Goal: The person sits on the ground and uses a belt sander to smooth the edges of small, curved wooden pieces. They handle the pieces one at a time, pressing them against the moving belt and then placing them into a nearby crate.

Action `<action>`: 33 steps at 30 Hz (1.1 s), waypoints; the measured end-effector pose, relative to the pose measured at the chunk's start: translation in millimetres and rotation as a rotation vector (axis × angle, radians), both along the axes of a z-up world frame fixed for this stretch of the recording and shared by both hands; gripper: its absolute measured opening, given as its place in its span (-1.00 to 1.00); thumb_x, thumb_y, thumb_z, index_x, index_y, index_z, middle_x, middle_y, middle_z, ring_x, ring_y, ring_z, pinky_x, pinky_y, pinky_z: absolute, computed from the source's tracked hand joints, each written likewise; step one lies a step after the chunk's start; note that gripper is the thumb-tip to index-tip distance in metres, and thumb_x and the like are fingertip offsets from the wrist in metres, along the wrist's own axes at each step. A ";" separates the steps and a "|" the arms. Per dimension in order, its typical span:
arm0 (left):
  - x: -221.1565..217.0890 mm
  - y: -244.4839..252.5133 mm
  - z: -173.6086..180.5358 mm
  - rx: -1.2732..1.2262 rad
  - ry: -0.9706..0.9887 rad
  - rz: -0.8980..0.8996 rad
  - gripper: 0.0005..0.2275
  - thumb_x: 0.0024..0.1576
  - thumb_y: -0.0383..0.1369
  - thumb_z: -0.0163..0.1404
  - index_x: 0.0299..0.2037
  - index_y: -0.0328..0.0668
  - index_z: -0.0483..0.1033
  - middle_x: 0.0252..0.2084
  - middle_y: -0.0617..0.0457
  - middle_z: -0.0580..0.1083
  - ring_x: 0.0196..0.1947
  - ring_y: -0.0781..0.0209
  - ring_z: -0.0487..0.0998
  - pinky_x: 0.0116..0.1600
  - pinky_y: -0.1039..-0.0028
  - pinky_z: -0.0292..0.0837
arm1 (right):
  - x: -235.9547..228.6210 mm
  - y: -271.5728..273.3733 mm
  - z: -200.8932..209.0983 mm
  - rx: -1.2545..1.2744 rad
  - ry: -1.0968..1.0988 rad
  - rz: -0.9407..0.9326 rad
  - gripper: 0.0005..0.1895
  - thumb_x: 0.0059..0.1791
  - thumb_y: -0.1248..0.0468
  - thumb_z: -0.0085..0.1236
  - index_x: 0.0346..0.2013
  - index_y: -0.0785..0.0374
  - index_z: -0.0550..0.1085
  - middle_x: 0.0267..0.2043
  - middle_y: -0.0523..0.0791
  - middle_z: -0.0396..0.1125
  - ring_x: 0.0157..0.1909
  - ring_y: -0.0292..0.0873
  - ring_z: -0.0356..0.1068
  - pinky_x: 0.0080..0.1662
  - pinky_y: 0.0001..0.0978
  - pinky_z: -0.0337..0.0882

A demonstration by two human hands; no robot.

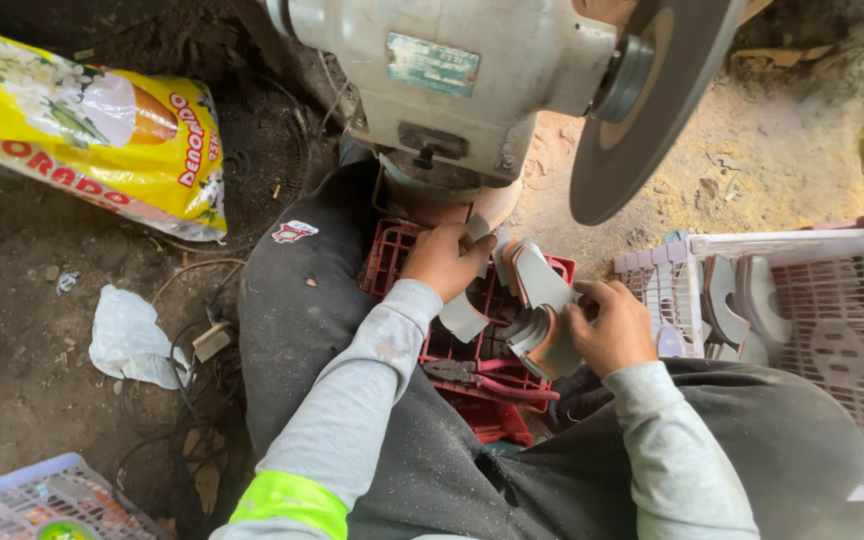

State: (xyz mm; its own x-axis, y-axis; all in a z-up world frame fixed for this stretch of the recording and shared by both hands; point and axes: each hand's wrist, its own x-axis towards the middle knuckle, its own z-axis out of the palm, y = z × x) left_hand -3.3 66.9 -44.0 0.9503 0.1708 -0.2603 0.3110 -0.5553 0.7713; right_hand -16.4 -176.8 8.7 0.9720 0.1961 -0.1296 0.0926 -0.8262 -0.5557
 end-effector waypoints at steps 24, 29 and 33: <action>-10.1 3.7 -22.4 0.353 0.269 -0.012 -0.24 -0.12 -0.37 0.26 0.31 -0.23 0.11 0.13 -0.36 0.37 0.06 -0.33 0.47 0.11 0.06 0.41 | 2.3 -6.8 14.7 0.050 0.084 0.020 -0.53 -0.04 0.16 0.23 0.11 0.32 0.52 -0.07 0.10 0.48 -0.11 0.02 0.56 -0.05 -0.21 0.53; -18.5 15.1 -1.7 0.201 0.245 -0.032 -0.66 0.02 -0.26 0.19 -0.11 -0.31 0.45 -0.09 -0.26 0.55 -0.05 -0.20 0.58 0.05 0.16 0.47 | -2.6 4.4 32.4 0.216 -0.026 0.036 -0.60 -0.02 0.23 0.19 0.09 0.29 0.55 -0.17 0.05 0.49 -0.19 -0.07 0.58 -0.13 -0.30 0.56; -45.5 1.5 32.6 0.157 0.006 -0.097 -0.80 0.02 -0.33 0.13 -0.27 -0.25 0.44 -0.26 -0.15 0.57 -0.21 -0.08 0.61 -0.06 0.21 0.51 | -8.3 12.2 27.8 0.503 0.245 -0.058 -0.61 0.00 0.19 0.18 0.08 0.29 0.51 -0.21 0.00 0.51 -0.24 -0.18 0.54 -0.17 -0.30 0.54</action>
